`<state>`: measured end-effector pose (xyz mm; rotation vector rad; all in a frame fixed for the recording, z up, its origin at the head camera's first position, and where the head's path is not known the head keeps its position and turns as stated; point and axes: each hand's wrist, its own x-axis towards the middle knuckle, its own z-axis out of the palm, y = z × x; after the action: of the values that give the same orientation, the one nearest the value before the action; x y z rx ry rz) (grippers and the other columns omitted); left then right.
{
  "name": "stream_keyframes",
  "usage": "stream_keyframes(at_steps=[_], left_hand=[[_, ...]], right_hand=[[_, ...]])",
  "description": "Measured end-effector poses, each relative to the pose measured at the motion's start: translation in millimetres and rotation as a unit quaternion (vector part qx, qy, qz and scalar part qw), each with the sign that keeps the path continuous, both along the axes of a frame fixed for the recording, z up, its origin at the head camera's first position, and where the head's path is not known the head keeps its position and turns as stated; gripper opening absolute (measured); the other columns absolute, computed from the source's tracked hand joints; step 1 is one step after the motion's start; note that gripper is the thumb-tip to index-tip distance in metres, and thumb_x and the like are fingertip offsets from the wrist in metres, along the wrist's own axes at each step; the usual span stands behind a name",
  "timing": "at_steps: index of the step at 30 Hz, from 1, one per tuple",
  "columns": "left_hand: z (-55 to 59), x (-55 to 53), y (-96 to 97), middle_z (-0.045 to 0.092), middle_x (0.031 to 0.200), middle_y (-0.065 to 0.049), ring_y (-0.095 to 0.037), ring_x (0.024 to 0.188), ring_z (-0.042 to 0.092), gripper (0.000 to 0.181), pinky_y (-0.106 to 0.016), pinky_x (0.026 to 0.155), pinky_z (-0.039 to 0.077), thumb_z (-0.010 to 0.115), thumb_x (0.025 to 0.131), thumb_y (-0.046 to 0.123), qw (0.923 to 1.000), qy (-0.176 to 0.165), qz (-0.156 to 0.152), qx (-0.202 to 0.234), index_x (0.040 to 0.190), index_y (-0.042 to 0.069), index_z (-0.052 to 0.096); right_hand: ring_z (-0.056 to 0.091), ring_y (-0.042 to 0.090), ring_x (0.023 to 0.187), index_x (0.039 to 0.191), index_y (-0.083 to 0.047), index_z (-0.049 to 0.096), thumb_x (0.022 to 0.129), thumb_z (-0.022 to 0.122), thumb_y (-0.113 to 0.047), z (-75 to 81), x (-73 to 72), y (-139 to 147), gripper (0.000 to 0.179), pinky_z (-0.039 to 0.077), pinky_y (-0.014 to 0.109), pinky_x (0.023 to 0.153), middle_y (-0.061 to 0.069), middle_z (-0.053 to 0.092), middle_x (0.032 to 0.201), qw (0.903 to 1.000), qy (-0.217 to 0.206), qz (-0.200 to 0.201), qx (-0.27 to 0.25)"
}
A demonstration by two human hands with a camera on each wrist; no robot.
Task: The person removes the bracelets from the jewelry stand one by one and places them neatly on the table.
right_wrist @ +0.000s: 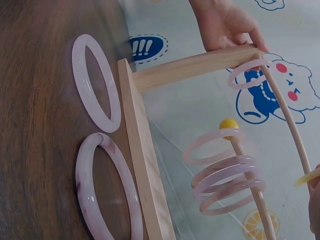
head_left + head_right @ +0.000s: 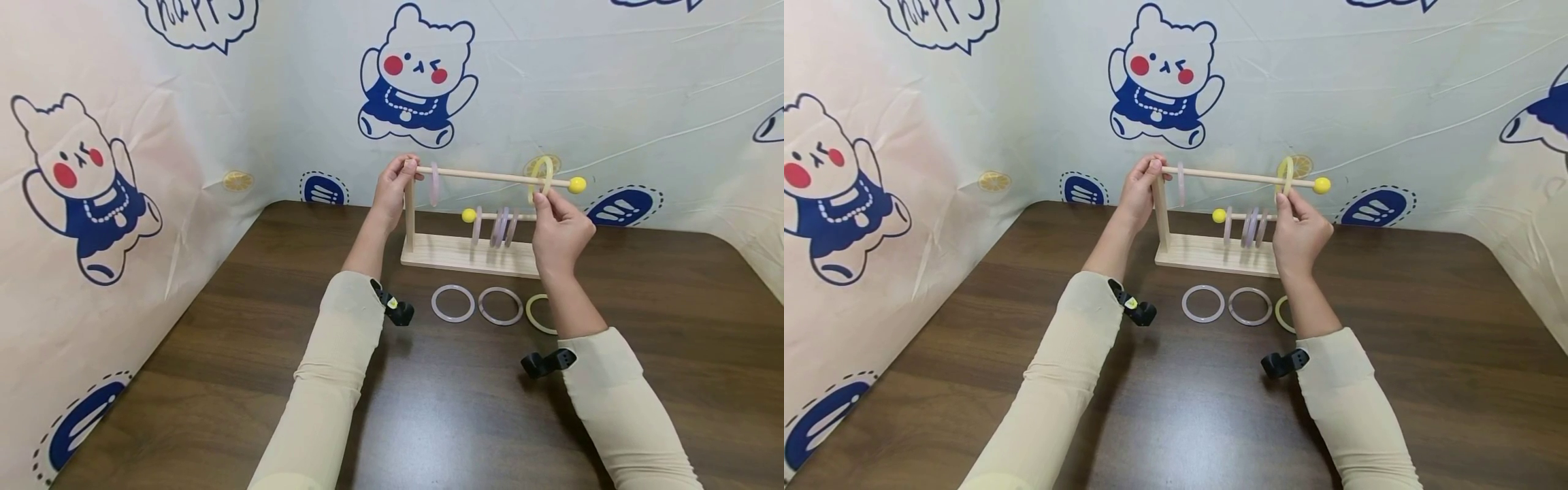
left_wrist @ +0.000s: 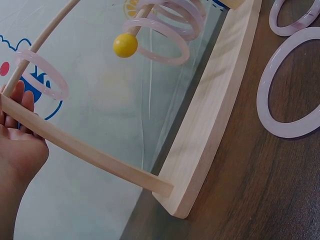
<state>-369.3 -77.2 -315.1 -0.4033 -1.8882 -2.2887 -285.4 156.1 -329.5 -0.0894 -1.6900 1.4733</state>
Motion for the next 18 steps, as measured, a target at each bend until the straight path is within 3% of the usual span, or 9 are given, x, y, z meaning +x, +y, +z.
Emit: stream_keyframes(at_steps=[5, 10, 18], left_hand=[[0.3, 0.3, 0.4, 0.055, 0.091, 0.003, -0.014, 0.086, 0.054, 0.015, -0.027, 0.09, 0.035, 0.05, 0.096, 0.02, 1.0, -0.002, 0.0, 0.003, 0.103, 0.008, 0.057], [0.4, 0.4, 0.5, 0.055, 0.09, 0.003, -0.013, 0.085, 0.053, 0.02, -0.032, 0.095, 0.034, 0.049, 0.097, 0.02, 1.0, 0.003, -0.002, 0.003, 0.106, 0.003, 0.055], [0.1, 0.8, -0.3, 0.055, 0.089, 0.003, -0.015, 0.086, 0.053, 0.017, -0.025, 0.089, 0.036, 0.05, 0.096, 0.02, 1.0, 0.004, -0.001, 0.003, 0.103, 0.006, 0.056]], right_hand=[[0.063, 0.002, 0.073, 0.097, -0.004, 0.072, 0.082, 0.072, -0.017, -2.0, -1.9, 0.1, 0.02, 0.047, 0.013, 0.065, 0.012, 0.068, 0.093, 1.0, 0.002, -0.006, 0.001], [0.063, 0.002, 0.075, 0.096, -0.001, 0.071, 0.081, 0.072, -0.012, -3.7, -3.4, 1.5, 0.019, 0.048, 0.015, 0.066, 0.013, 0.068, 0.092, 0.9999, 0.01, -0.011, -0.005], [0.063, 0.001, 0.072, 0.095, -0.001, 0.071, 0.08, 0.073, -0.01, -4.9, -4.2, 4.0, 0.018, 0.047, 0.013, 0.063, 0.014, 0.068, 0.091, 0.9997, 0.013, -0.021, -0.007]])
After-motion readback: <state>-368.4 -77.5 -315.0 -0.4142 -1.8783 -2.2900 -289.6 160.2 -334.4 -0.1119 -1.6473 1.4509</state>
